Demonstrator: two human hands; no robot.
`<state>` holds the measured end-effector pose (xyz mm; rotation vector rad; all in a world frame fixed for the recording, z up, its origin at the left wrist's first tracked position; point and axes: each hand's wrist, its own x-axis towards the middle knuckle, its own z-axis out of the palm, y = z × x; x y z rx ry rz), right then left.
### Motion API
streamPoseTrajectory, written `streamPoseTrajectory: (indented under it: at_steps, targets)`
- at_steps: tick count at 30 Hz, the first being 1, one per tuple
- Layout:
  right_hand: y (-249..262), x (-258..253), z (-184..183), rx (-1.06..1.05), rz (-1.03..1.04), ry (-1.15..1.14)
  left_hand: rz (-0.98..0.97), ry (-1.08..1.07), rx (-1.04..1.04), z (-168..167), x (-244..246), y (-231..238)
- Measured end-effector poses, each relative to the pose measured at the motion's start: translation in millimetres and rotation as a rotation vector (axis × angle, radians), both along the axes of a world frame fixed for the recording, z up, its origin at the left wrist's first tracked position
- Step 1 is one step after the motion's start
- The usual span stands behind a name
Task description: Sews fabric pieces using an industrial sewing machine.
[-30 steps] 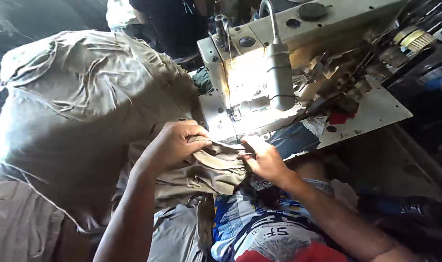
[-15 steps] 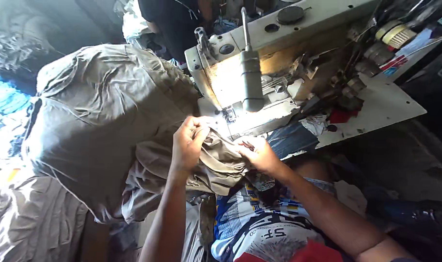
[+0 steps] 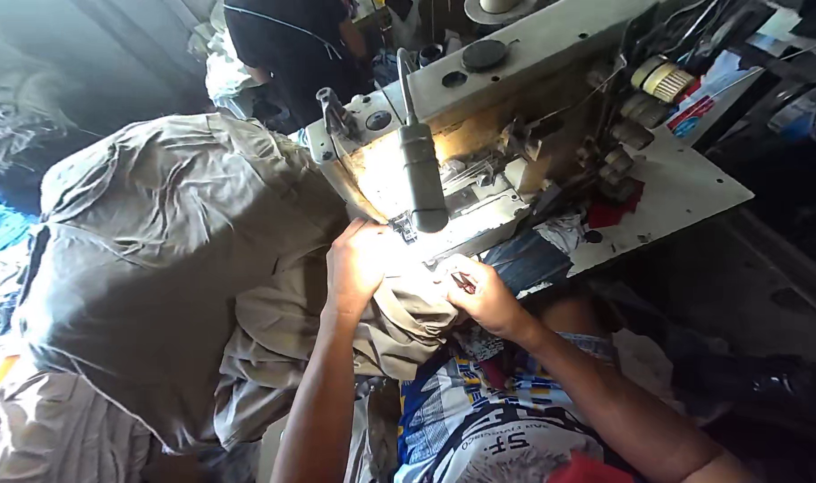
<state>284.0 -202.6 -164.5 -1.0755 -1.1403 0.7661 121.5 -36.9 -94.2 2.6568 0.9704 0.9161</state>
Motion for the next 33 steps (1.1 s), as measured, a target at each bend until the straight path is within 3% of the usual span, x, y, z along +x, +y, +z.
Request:
streamPoseTrajectory:
  at_steps: [5,10,14,24,30,33]
  targets:
    - [2,3,7,0.002,-0.008,0.11,0.022,0.018,-0.071,1,7,15]
    - [20,2,10,0.038,-0.165,0.108,0.122,-0.049,-0.325,10,26,26]
    - [26,2,12,0.03,-0.203,0.113,0.067,-0.175,-0.428,15,35,31]
    - [7,-2,15,0.012,-0.18,0.115,0.006,-0.134,-0.521,25,31,32]
    - [28,-2,10,0.042,-0.224,0.14,0.077,-0.153,-0.335,2,39,46]
    - [23,-4,13,0.022,-0.186,0.171,0.009,-0.11,-0.245,1,35,51]
